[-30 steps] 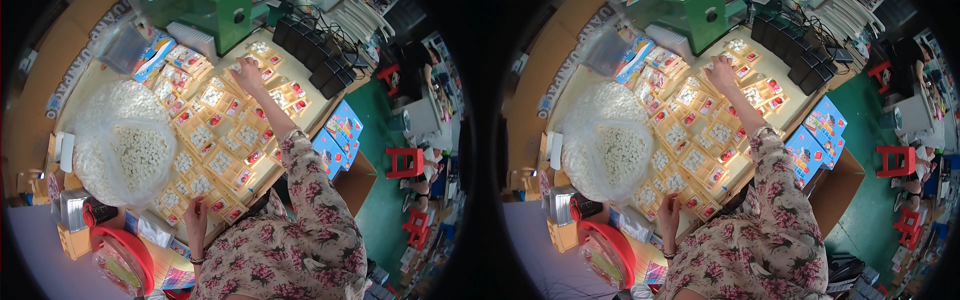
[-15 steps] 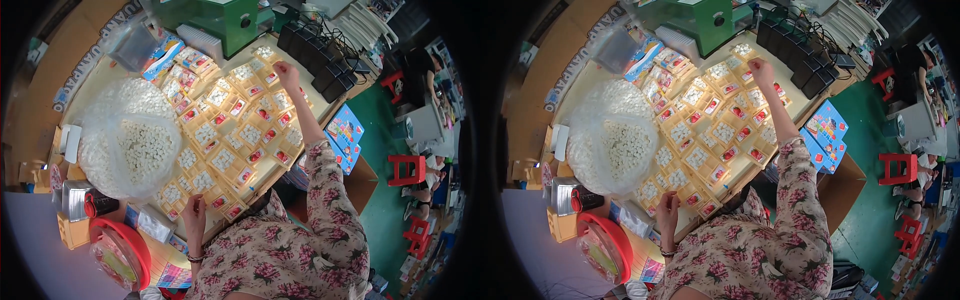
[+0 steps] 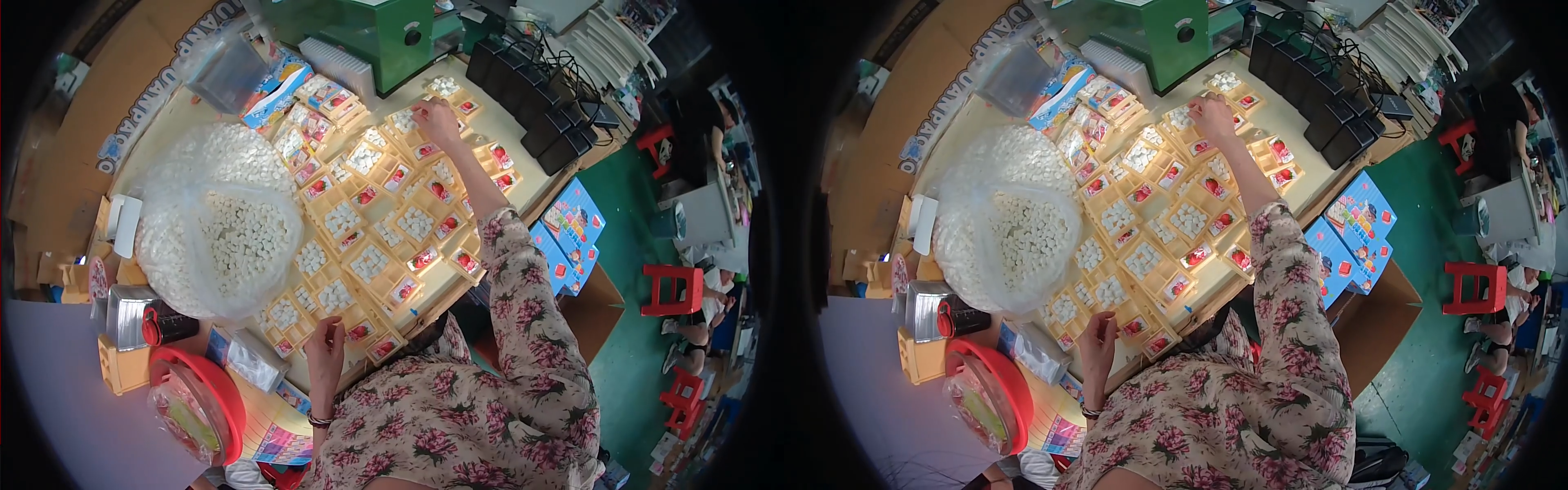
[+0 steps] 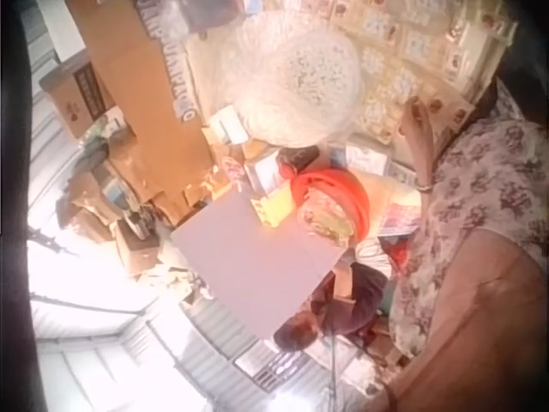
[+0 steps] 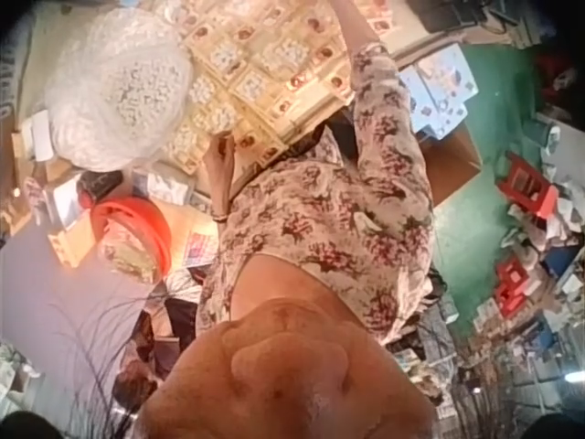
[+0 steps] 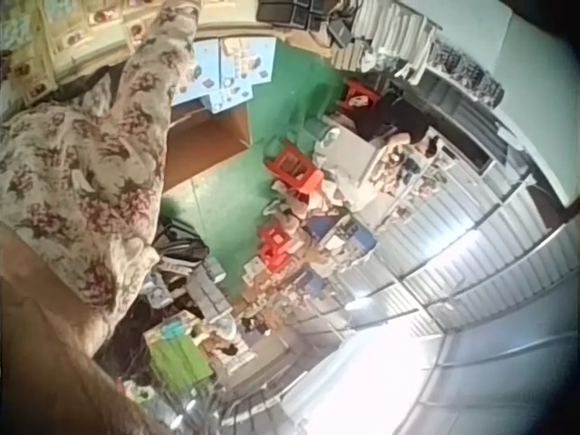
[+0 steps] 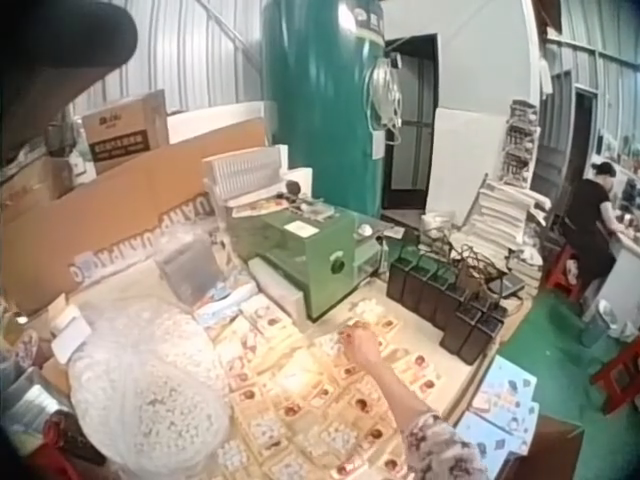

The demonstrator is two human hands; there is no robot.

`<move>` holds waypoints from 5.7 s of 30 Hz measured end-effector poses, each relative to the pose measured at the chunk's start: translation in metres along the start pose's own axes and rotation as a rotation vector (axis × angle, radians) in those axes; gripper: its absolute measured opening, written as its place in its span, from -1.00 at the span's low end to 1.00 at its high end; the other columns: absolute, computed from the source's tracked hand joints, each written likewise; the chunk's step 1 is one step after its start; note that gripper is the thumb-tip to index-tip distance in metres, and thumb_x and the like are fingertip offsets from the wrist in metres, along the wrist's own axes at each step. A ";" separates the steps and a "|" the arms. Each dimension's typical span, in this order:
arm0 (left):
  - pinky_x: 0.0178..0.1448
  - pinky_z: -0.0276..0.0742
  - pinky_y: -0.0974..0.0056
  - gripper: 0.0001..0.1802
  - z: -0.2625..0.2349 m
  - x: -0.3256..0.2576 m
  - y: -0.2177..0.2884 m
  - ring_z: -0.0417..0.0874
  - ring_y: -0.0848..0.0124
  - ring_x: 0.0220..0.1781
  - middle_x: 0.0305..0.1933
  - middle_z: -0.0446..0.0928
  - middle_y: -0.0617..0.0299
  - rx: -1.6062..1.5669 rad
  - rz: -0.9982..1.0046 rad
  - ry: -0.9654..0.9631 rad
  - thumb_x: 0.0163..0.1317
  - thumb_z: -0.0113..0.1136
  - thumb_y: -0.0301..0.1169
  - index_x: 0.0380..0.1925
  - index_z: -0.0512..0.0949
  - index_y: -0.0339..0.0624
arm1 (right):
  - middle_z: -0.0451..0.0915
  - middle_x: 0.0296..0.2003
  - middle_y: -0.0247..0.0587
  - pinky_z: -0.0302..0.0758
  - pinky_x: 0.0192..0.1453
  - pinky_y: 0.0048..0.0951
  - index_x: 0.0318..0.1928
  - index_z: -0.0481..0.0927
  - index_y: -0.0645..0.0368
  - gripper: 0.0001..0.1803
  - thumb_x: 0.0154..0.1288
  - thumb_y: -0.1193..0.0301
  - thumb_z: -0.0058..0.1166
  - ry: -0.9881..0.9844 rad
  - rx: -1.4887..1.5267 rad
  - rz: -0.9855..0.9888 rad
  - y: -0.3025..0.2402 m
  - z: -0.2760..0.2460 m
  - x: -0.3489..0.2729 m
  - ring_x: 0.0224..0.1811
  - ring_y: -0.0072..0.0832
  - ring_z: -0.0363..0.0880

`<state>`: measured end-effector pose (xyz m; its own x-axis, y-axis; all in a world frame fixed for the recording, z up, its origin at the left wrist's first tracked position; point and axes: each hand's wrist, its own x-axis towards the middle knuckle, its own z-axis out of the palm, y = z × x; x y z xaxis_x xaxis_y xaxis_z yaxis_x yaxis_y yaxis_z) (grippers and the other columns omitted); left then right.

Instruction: Sorting small white blocks into compartment trays and packing them into plastic bags.

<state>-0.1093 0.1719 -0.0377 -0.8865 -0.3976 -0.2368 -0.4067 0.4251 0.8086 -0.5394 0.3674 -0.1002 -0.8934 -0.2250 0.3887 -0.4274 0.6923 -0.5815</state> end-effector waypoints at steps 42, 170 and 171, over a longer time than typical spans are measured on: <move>-0.32 0.44 0.45 -0.80 0.001 -0.025 0.012 0.57 0.55 -0.39 -0.43 0.58 0.24 0.045 0.069 -0.132 0.26 0.07 -0.41 -0.15 0.50 -0.24 | 0.61 -0.41 -0.06 0.49 -0.23 -0.35 -0.33 0.61 0.25 -0.89 0.10 0.55 0.10 0.190 0.215 0.317 -0.055 -0.139 -0.230 -0.33 -0.25 0.58; 0.41 0.09 0.05 0.10 0.095 0.188 0.107 0.13 0.07 0.36 0.10 0.32 0.01 0.846 1.074 -0.568 -0.30 0.18 -0.78 0.34 -0.08 -0.13 | 0.41 0.03 -0.04 0.33 0.21 -0.25 0.23 0.25 0.04 -0.23 -0.10 0.27 0.13 -0.574 -0.381 -0.065 -0.015 -0.169 -0.102 0.15 -0.17 0.33; 0.43 0.06 0.03 0.10 0.095 0.187 0.107 0.10 0.08 0.38 0.14 0.29 0.02 0.886 1.070 -0.567 -0.31 0.19 -0.78 0.34 -0.07 -0.12 | 0.43 -0.01 -0.02 0.35 0.18 -0.22 0.21 0.27 0.06 -0.25 -0.09 0.24 0.15 -0.554 -0.358 -0.042 -0.024 -0.164 -0.110 0.12 -0.13 0.36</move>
<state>-0.3397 0.2200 -0.0461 -0.7245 0.6820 -0.0997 0.6570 0.7270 0.1994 -0.4087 0.4880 -0.0119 -0.8568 -0.5102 -0.0751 -0.4765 0.8389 -0.2630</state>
